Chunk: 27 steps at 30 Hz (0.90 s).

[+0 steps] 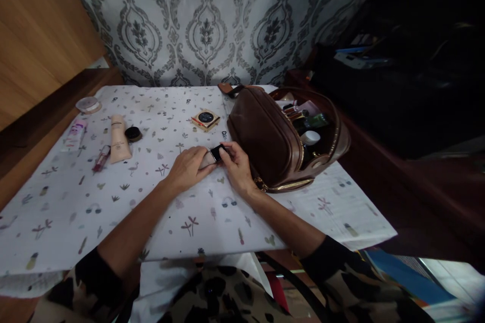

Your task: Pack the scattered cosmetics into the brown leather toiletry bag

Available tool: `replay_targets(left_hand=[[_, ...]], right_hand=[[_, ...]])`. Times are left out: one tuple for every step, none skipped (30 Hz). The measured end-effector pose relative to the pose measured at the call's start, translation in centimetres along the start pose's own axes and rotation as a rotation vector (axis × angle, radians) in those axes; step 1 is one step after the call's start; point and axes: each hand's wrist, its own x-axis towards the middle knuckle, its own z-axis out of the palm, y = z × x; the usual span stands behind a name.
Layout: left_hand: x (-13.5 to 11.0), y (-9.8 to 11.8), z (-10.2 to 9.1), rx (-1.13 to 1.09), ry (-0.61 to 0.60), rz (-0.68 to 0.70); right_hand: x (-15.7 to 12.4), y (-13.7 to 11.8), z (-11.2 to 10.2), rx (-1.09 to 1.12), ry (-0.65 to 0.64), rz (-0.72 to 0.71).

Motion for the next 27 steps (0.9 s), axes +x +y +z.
replay_targets(left_hand=[[0.1,0.0,-0.2,-0.034,-0.007,-0.022],[0.1,-0.1,-0.4,-0.069,-0.023,-0.044],[0.2,-0.1,-0.7,-0.104,-0.043,-0.063],[0.2,-0.2,-1.0,-0.135,-0.066,-0.078],[0.2,-0.2,-1.2,-0.16,-0.087,-0.088],[0.2,-0.3,-1.3,-0.179,-0.102,-0.095],[0.2,-0.3,-1.4,-0.19,-0.108,-0.102],[0.2,-0.2,-1.4,-0.192,-0.105,-0.111],[0.2,-0.1,-1.2,-0.181,-0.094,-0.12],[0.2,0.0,-1.1,-0.159,-0.076,-0.131],[0.2,0.2,-0.9,-0.128,-0.057,-0.144],[0.2,0.3,-0.8,-0.097,-0.044,-0.156],[0.1,0.5,-0.7,-0.074,-0.04,-0.167],[0.1,0.5,-0.6,-0.064,-0.042,-0.179],[0.1,0.6,-0.7,-0.069,-0.047,-0.187],[0.1,0.6,-0.7,-0.087,-0.05,-0.186],[0.1,0.5,-0.8,-0.114,-0.049,-0.173],[0.0,0.4,-0.8,-0.143,-0.045,-0.154],[0.0,0.2,-0.8,-0.169,-0.038,-0.131],[0.0,0.1,-0.7,-0.185,-0.026,-0.11],[-0.1,-0.1,-0.5,-0.186,-0.005,-0.093],[-0.2,-0.2,-0.2,-0.173,0.029,-0.08],[-0.3,-0.3,0.1,-0.15,0.075,-0.069],[-0.4,-0.3,0.4,-0.122,0.13,-0.056],[-0.5,-0.4,0.6,-0.094,0.189,-0.04],[-0.6,-0.3,0.8,-0.072,0.247,-0.02],[-0.7,-0.3,0.9,-0.058,0.303,-0.001]], right_hand=[[0.0,-0.1,0.0,0.045,0.006,0.008],[0.0,-0.1,-0.1,0.086,0.017,0.011],[0.0,-0.2,-0.1,0.121,0.031,0.011],[0.0,-0.3,-0.1,0.148,0.047,0.01],[0.0,-0.3,-0.1,0.167,0.061,0.01],[0.1,-0.3,-0.2,0.18,0.069,0.011],[0.1,-0.3,-0.2,0.188,0.069,0.016],[0.1,-0.3,-0.1,0.191,0.062,0.024],[0.1,-0.3,-0.1,0.189,0.051,0.03],[0.1,-0.2,-0.1,0.179,0.038,0.034],[0.0,-0.2,0.0,0.161,0.025,0.037],[0.0,-0.2,0.0,0.139,0.012,0.041],[0.0,-0.3,0.0,0.114,-0.002,0.046],[-0.1,-0.3,0.0,0.092,-0.014,0.052],[-0.1,-0.4,-0.1,0.077,-0.023,0.057],[-0.1,-0.5,-0.1,0.071,-0.029,0.061],[-0.1,-0.6,-0.2,0.072,-0.03,0.063],[-0.1,-0.7,-0.2,0.078,-0.032,0.063],[-0.1,-0.8,-0.3,0.087,-0.037,0.06],[-0.2,-0.9,-0.3,0.094,-0.045,0.053],[-0.2,-1.1,-0.2,0.092,-0.055,0.042],[-0.3,-1.2,-0.2,0.077,-0.066,0.023],[-0.4,-1.4,-0.1,0.05,-0.074,0.0],[-0.6,-1.7,0.0,0.016,-0.081,-0.026],[-0.8,-2.0,0.0,-0.02,-0.087,-0.051],[-1.0,-2.5,0.1,-0.049,-0.097,-0.077],[-1.3,-3.1,0.1,-0.067,-0.106,-0.104]])
